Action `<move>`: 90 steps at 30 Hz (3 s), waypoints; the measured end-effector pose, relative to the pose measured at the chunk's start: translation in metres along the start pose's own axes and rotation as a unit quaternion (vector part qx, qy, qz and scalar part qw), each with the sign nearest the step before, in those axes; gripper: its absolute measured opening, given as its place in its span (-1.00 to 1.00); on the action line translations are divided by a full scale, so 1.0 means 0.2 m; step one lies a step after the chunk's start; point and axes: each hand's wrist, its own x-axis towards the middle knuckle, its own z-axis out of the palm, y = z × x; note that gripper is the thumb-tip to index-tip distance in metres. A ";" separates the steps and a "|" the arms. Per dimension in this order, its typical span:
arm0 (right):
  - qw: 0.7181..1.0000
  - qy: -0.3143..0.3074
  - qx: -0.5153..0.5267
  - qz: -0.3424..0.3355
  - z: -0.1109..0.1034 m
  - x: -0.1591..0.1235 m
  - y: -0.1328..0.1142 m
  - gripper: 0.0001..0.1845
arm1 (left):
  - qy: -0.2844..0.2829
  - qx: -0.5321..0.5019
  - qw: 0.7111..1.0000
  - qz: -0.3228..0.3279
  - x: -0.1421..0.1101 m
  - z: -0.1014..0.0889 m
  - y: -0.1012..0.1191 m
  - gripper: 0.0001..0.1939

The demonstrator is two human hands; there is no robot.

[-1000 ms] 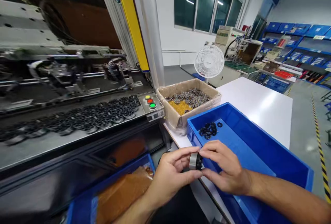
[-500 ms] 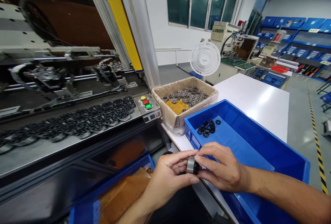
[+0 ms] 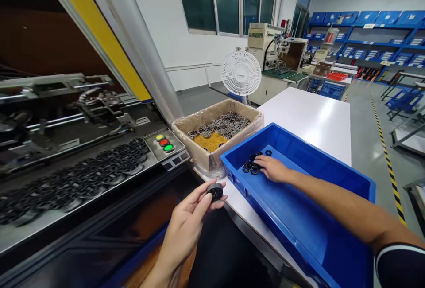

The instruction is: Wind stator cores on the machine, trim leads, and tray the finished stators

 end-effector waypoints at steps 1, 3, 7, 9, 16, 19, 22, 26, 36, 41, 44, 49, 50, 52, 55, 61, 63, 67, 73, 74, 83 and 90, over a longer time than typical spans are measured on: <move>1.000 -0.023 -0.006 -0.008 0.05 -0.02 0.01 -0.59 | 0.003 -0.001 1.000 0.006 0.00 0.00 0.00 -0.51; 0.998 -0.055 -0.020 -0.016 0.13 -0.05 0.01 -0.58 | 0.010 0.047 0.998 0.049 -0.03 0.00 0.01 -0.63; 0.996 -0.079 -0.043 -0.024 0.19 -0.09 -0.01 -0.70 | -0.012 0.220 0.962 0.164 -0.10 0.04 0.05 -0.86; 0.996 -0.076 -0.049 -0.025 0.19 -0.10 -0.01 -0.74 | -0.038 0.266 0.944 0.193 -0.13 0.06 0.05 -0.77; 0.999 -0.007 -0.027 -0.030 0.17 -0.05 -0.02 -0.78 | -0.045 0.158 0.978 0.130 -0.16 0.03 0.07 -0.64; 0.998 0.043 -0.003 -0.045 0.07 -0.01 -0.06 -0.83 | -0.066 -0.066 0.994 0.057 -0.13 0.02 0.05 -0.63; 0.991 0.110 0.025 -0.069 -0.08 0.00 -0.19 -0.78 | -0.043 -0.190 0.981 0.019 -0.10 0.02 0.02 -0.58; 0.963 0.186 0.103 -0.164 -0.25 -0.10 -0.47 -0.79 | -0.046 -0.194 0.979 0.035 -0.09 0.05 0.01 -0.59; 0.924 0.163 0.230 -0.258 -0.31 -0.26 -0.77 -0.78 | -0.078 -0.086 0.991 0.067 -0.16 0.12 0.07 -0.51; 0.924 0.159 0.242 -0.251 -0.32 -0.27 -0.77 -0.79 | -0.080 -0.125 0.988 0.052 -0.16 0.17 0.07 -0.51; 0.925 0.161 0.223 -0.262 -0.32 -0.28 -0.78 -0.73 | -0.069 -0.130 0.987 0.062 -0.16 0.18 0.06 -0.51; 0.924 0.148 0.159 -0.313 -0.33 -0.28 -0.77 -0.51 | -0.032 -0.098 0.988 0.118 -0.16 0.17 0.07 -0.52; 0.923 0.155 0.140 -0.324 -0.33 -0.28 -0.77 -0.51 | -0.032 -0.097 0.988 0.120 -0.17 0.16 0.08 -0.52; 0.917 0.176 0.103 -0.342 -0.32 -0.28 -0.76 -0.57 | -0.041 -0.106 0.987 0.116 -0.17 0.16 0.09 -0.52; 0.909 0.196 0.075 -0.360 -0.32 -0.28 -0.75 -0.62 | -0.055 -0.120 0.986 0.103 -0.19 0.16 0.10 -0.52; 0.904 0.190 0.083 -0.373 -0.32 -0.27 -0.75 -0.55 | -0.053 -0.107 0.988 0.099 -0.19 0.15 0.08 -0.55; 0.903 0.193 0.080 -0.376 -0.32 -0.27 -0.75 -0.57 | -0.057 -0.117 0.987 0.099 -0.19 0.15 0.09 -0.54; 0.896 0.206 0.069 -0.386 -0.33 -0.27 -0.76 -0.61 | -0.065 -0.133 0.983 0.106 -0.19 0.16 0.10 -0.50; 0.891 0.212 0.072 -0.394 -0.33 -0.26 -0.75 -0.69 | -0.072 -0.144 0.982 0.100 -0.20 0.16 0.10 -0.52; 0.890 0.216 0.070 -0.395 -0.33 -0.26 -0.75 -0.70 | -0.070 -0.141 0.983 0.095 -0.20 0.16 0.10 -0.52; 0.887 0.211 0.049 -0.407 -0.35 -0.27 -0.75 -0.68 | -0.091 -0.163 0.980 0.063 -0.20 0.16 0.10 -0.46; 0.893 0.202 0.041 -0.401 -0.35 -0.27 -0.75 -0.66 | -0.097 -0.179 0.978 0.041 -0.20 0.16 0.10 -0.44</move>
